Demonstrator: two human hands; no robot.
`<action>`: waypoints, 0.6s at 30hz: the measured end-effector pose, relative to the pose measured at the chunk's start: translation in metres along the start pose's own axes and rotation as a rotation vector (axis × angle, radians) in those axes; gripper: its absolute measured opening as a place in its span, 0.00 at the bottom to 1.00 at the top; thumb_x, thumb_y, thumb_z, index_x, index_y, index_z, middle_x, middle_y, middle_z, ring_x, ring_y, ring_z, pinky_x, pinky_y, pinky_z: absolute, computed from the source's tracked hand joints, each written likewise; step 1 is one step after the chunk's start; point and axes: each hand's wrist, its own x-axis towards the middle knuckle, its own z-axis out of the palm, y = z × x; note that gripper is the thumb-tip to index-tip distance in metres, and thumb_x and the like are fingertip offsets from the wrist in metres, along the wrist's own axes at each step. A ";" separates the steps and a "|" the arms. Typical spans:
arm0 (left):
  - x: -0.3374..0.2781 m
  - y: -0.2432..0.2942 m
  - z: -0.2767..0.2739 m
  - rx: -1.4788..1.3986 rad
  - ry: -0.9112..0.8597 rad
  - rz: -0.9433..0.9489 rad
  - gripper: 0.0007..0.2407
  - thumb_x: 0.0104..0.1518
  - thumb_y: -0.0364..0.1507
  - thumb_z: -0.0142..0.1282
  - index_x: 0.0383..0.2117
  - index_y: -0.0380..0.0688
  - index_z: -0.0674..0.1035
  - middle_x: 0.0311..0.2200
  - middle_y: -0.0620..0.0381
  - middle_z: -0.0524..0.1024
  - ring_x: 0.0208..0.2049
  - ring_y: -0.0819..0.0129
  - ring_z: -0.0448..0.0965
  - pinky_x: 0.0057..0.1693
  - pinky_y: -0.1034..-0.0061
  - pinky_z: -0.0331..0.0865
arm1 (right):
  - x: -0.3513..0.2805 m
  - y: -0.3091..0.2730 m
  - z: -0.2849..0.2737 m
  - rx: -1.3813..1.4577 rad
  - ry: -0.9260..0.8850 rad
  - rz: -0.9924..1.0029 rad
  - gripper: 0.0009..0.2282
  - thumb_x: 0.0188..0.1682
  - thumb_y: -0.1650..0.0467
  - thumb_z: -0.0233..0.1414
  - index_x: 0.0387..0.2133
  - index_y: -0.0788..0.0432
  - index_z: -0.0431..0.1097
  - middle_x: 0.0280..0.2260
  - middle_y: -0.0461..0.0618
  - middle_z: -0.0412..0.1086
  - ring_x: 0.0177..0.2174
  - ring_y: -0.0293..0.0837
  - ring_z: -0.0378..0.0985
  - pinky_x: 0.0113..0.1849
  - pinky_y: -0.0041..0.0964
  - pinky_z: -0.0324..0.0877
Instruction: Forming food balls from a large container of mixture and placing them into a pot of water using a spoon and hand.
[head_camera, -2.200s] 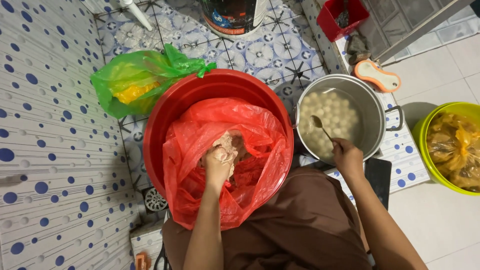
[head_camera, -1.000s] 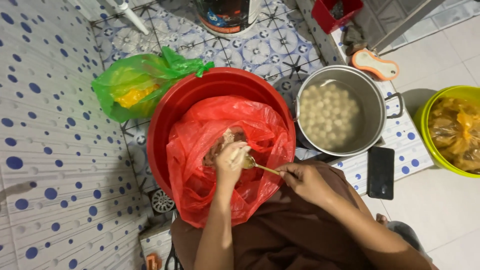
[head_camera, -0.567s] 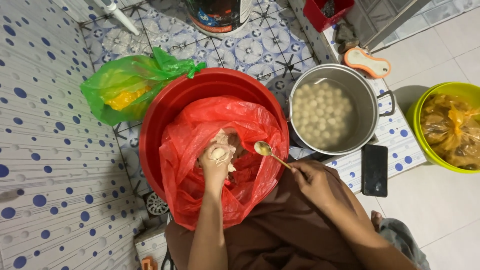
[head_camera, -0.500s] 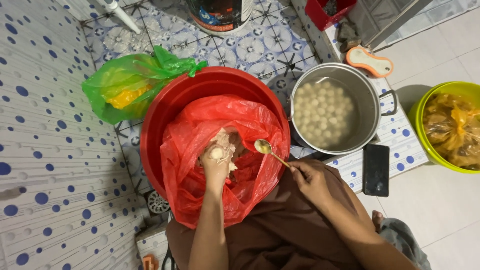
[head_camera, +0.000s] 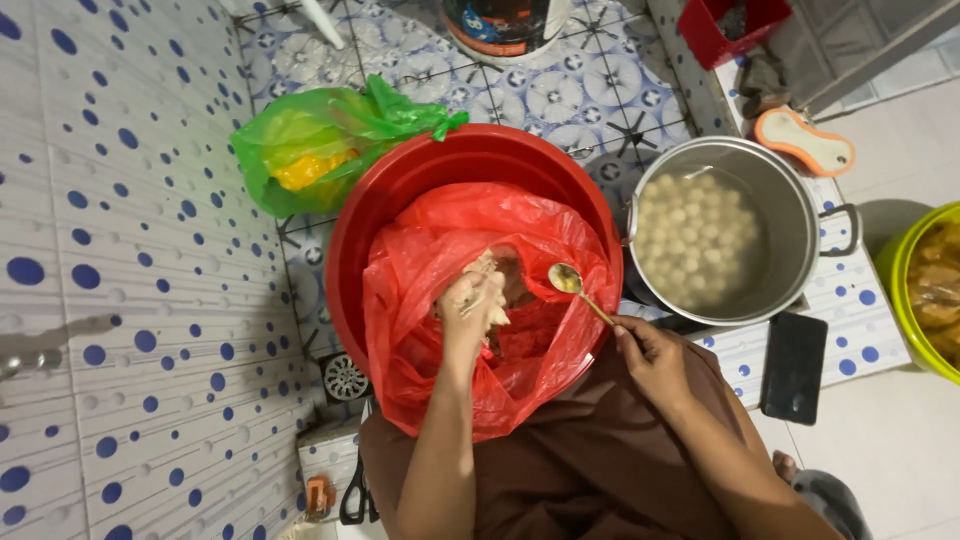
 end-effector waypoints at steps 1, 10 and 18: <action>0.002 -0.004 -0.001 0.028 0.001 0.012 0.03 0.56 0.26 0.61 0.33 0.41 0.80 0.20 0.47 0.77 0.15 0.68 0.78 0.20 0.77 0.76 | 0.000 0.001 0.000 0.005 -0.001 0.003 0.08 0.50 0.74 0.56 0.39 0.52 0.82 0.14 0.48 0.74 0.21 0.43 0.77 0.30 0.39 0.73; 0.018 -0.040 -0.010 0.213 -0.009 0.223 0.12 0.37 0.18 0.74 0.26 0.36 0.82 0.26 0.45 0.82 0.26 0.66 0.83 0.36 0.74 0.80 | -0.001 0.009 0.002 -0.027 -0.014 0.011 0.08 0.50 0.74 0.56 0.40 0.53 0.82 0.14 0.47 0.73 0.20 0.42 0.76 0.31 0.37 0.72; 0.005 -0.026 0.000 0.169 -0.006 0.295 0.14 0.36 0.23 0.78 0.26 0.33 0.82 0.22 0.44 0.81 0.26 0.72 0.77 0.36 0.72 0.78 | -0.002 0.010 0.002 -0.049 -0.041 0.020 0.10 0.52 0.75 0.55 0.42 0.51 0.82 0.15 0.48 0.73 0.22 0.41 0.75 0.32 0.39 0.72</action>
